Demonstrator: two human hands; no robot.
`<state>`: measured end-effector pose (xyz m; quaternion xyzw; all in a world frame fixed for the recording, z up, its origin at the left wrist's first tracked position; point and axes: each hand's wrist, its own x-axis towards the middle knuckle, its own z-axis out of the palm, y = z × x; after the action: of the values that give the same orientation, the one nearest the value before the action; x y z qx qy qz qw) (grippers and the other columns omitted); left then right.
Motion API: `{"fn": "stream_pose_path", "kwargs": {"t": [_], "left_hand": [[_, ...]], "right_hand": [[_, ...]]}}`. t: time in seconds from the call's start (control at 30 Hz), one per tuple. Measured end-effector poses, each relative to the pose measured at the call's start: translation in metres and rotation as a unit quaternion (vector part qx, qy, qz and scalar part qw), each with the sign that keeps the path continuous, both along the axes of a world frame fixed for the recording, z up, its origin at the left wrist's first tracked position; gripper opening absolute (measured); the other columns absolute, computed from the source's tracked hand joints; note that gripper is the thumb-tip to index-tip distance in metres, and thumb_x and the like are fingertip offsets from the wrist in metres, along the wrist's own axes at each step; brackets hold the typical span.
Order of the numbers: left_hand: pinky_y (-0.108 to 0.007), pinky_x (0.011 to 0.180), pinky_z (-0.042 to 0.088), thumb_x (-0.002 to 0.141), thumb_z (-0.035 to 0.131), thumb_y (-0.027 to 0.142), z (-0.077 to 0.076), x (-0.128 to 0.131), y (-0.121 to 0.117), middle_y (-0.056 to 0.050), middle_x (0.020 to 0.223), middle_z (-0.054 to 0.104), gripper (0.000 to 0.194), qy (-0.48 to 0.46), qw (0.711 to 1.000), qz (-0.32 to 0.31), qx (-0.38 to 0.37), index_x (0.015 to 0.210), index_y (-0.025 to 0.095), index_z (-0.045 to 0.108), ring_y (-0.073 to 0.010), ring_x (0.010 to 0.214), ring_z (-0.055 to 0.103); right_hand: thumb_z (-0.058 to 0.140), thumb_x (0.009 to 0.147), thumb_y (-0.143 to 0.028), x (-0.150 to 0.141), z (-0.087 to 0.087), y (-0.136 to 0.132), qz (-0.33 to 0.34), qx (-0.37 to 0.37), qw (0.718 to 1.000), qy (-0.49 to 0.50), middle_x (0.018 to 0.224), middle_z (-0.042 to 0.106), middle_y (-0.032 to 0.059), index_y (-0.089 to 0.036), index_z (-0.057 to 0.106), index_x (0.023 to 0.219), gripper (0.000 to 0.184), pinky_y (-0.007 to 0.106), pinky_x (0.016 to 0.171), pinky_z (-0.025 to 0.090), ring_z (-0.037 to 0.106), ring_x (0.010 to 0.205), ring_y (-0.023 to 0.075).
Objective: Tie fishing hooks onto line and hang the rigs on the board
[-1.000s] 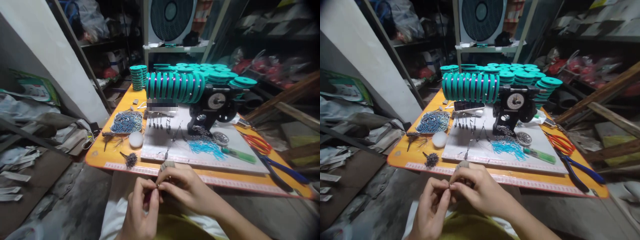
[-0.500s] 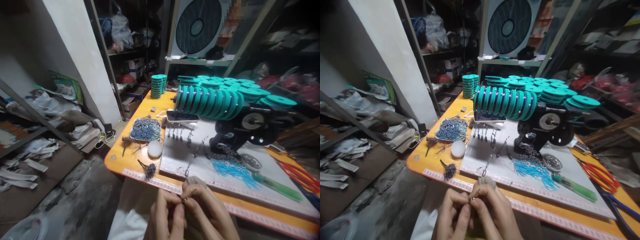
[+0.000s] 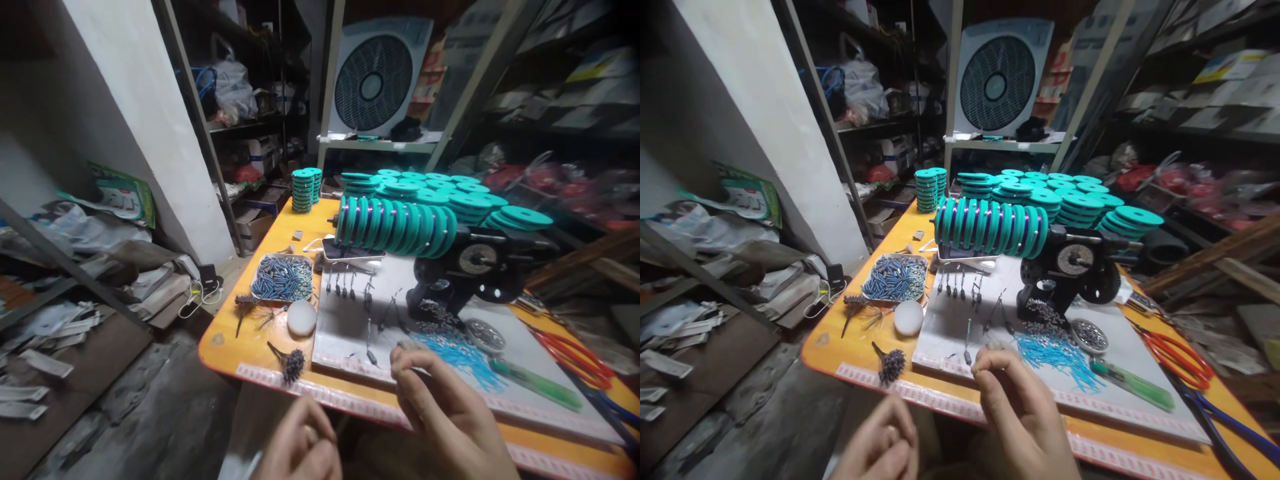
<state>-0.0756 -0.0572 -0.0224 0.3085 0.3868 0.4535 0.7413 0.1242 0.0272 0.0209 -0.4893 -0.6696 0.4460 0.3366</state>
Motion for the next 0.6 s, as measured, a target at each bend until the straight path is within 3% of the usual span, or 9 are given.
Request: {"fn": "stream_pose_path", "kwargs": {"t": [0.03, 0.07, 0.1, 0.17, 0.23, 0.33, 0.4, 0.5, 0.6], "left_hand": [[-0.008, 0.052, 0.037, 0.079, 0.065, 0.058, 0.004, -0.012, -0.003, 0.005, 0.058, 0.058, 0.041, 0.108, 0.99, 0.088, 0.006, 0.085, 0.021, 0.049, -0.0018, 0.052, 0.051], [-0.009, 0.059, 0.043, 0.08, 0.064, 0.056, 0.009, -0.025, -0.004, 0.003, 0.066, 0.062, 0.037, 0.219, 0.959, 0.176, 0.025, 0.084, 0.021, 0.052, -0.0038, 0.061, 0.057], [-0.011, 0.069, 0.048, 0.08, 0.065, 0.054, 0.014, -0.038, -0.003, 0.002, 0.075, 0.065, 0.034, 0.325, 0.911, 0.248, 0.053, 0.084, 0.022, 0.056, -0.0058, 0.072, 0.062], [-0.014, 0.081, 0.051, 0.083, 0.062, 0.05, 0.022, -0.063, 0.005, 0.001, 0.088, 0.069, 0.027, 0.485, 0.806, 0.309, 0.142, 0.087, 0.024, 0.063, -0.0088, 0.088, 0.064], [-0.017, 0.088, 0.05, 0.089, 0.055, 0.038, 0.025, -0.081, 0.019, 0.002, 0.092, 0.069, 0.017, 0.597, 0.716, 0.283, 0.224, 0.086, 0.026, 0.066, -0.0089, 0.096, 0.063], [-0.021, 0.089, 0.05, 0.088, 0.059, 0.025, 0.023, -0.092, 0.038, 0.003, 0.097, 0.068, 0.012, 0.734, 0.572, 0.238, 0.278, 0.086, 0.029, 0.071, -0.0102, 0.099, 0.06], [-0.023, 0.084, 0.051, 0.085, 0.064, 0.024, 0.019, -0.093, 0.045, 0.002, 0.098, 0.068, 0.011, 0.783, 0.504, 0.222, 0.291, 0.087, 0.031, 0.072, -0.0118, 0.097, 0.059], [-0.023, 0.081, 0.052, 0.084, 0.067, 0.025, 0.015, -0.093, 0.049, 0.0, 0.099, 0.066, 0.014, 0.798, 0.474, 0.215, 0.304, 0.095, 0.032, 0.072, -0.0121, 0.094, 0.057], [-0.023, 0.086, 0.054, 0.085, 0.065, 0.022, 0.025, -0.096, 0.05, 0.0, 0.104, 0.064, 0.025, 0.771, 0.506, 0.227, 0.312, 0.106, 0.034, 0.069, -0.0111, 0.099, 0.057]], "right_hand": [[0.05, 0.087, -0.052, 0.004, 0.0, 0.006, -0.008, 0.064, 0.997, -0.046, 0.093, 0.058, 0.004, -0.01, 0.058, 0.096, 0.043, -0.001, 0.059, 0.039, 0.05, 0.067, -0.0088], [0.051, 0.087, -0.048, 0.007, 0.0, 0.012, -0.008, 0.127, 0.988, -0.09, 0.094, 0.059, 0.0037, -0.011, 0.061, 0.094, 0.039, -0.002, 0.063, 0.041, 0.053, 0.072, -0.0087], [0.051, 0.088, -0.044, 0.009, -0.001, 0.018, -0.009, 0.185, 0.974, -0.128, 0.094, 0.06, 0.0031, -0.012, 0.065, 0.092, 0.035, -0.002, 0.066, 0.041, 0.054, 0.075, -0.0089], [0.047, 0.09, -0.039, 0.012, -0.004, 0.027, -0.007, 0.274, 0.943, -0.191, 0.089, 0.061, 0.0013, -0.015, 0.069, 0.09, 0.032, -0.001, 0.065, 0.039, 0.053, 0.072, -0.0092], [0.045, 0.091, -0.037, 0.013, -0.007, 0.033, -0.005, 0.331, 0.911, -0.245, 0.083, 0.06, 0.0004, -0.018, 0.071, 0.086, 0.033, 0.001, 0.062, 0.038, 0.052, 0.069, -0.0085], [0.044, 0.092, -0.034, 0.014, -0.012, 0.039, -0.009, 0.403, 0.862, -0.308, 0.086, 0.062, -0.0016, -0.022, 0.073, 0.084, 0.032, 0.001, 0.063, 0.039, 0.055, 0.073, -0.0084], [0.044, 0.092, -0.032, 0.015, -0.013, 0.04, -0.02, 0.45, 0.83, -0.328, 0.097, 0.063, -0.0044, -0.027, 0.073, 0.089, 0.03, 0.001, 0.067, 0.042, 0.057, 0.08, -0.0087], [0.044, 0.092, -0.034, 0.022, -0.01, 0.042, -0.022, 0.478, 0.81, -0.339, 0.115, 0.059, -0.0056, -0.031, 0.07, 0.105, 0.03, 0.001, 0.074, 0.046, 0.059, 0.091, -0.0085], [0.052, 0.088, -0.042, 0.043, 0.002, 0.041, -0.015, 0.439, 0.85, -0.29, 0.124, 0.056, -0.0035, -0.029, 0.066, 0.117, 0.035, 0.0, 0.083, 0.048, 0.058, 0.105, -0.0071]]}}
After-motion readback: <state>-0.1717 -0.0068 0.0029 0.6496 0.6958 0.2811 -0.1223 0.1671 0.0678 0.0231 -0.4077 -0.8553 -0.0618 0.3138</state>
